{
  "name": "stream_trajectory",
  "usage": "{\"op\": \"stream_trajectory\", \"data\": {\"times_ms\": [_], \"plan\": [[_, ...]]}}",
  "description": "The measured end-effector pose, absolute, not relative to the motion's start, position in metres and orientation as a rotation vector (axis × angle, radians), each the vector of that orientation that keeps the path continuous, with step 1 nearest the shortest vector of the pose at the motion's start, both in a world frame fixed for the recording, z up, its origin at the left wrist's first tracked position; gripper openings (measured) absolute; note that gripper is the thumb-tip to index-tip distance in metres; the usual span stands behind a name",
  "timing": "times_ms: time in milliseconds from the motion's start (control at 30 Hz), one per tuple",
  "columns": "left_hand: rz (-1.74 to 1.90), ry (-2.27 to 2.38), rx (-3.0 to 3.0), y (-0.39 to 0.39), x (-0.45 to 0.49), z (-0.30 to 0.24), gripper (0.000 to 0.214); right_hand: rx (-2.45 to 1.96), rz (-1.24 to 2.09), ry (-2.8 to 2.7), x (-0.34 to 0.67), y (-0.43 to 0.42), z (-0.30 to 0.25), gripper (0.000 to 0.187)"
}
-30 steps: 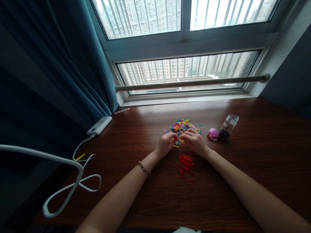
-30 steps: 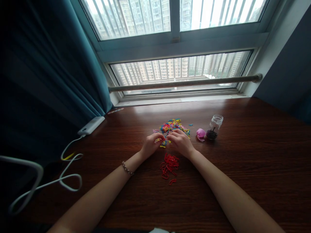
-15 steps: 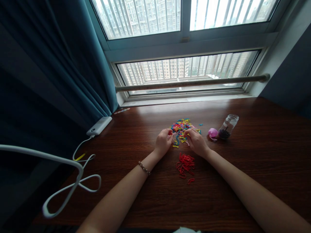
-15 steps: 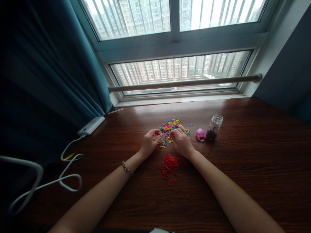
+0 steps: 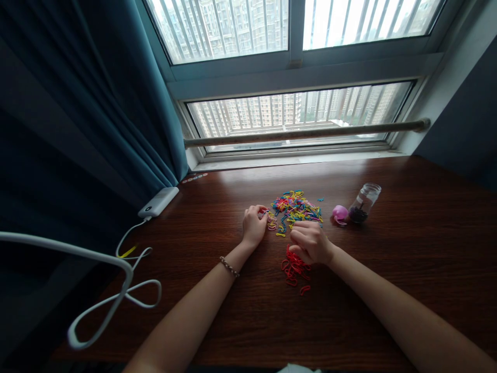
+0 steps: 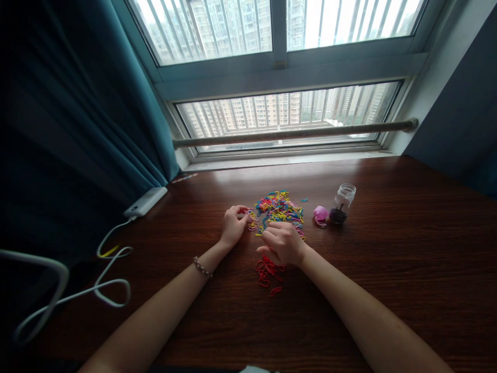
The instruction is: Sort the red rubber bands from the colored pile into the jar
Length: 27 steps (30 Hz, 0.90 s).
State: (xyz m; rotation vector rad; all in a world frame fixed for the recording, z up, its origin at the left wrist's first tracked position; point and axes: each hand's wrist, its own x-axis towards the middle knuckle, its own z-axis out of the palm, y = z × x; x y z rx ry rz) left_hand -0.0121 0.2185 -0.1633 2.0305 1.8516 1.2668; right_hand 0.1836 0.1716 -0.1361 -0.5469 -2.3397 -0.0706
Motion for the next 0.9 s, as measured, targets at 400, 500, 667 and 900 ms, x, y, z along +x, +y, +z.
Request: {"op": "stream_trajectory", "data": {"times_ms": [400, 500, 667, 900], "plan": [[1.308, 1.795, 2.328, 0.218, -0.012, -0.152, 0.011, -1.173, 0.116, -2.041, 0.211, 0.235, -0.170, 0.042], [1.296, 1.756, 2.354, 0.229, -0.011, -0.151, 0.012, -1.238, 0.156, -2.088, 0.213, 0.245, -0.180, 0.045], [1.176, 1.656, 2.398, 0.249, 0.002, -0.151, 0.019, -1.345, 0.119, -2.179, 0.210, 0.242, -0.181, 0.042], [0.886, 1.654, 2.337, 0.253, 0.014, -0.160, 0.033, -1.372, 0.132, -2.172, 0.208, 0.239, -0.178, 0.039]]}}
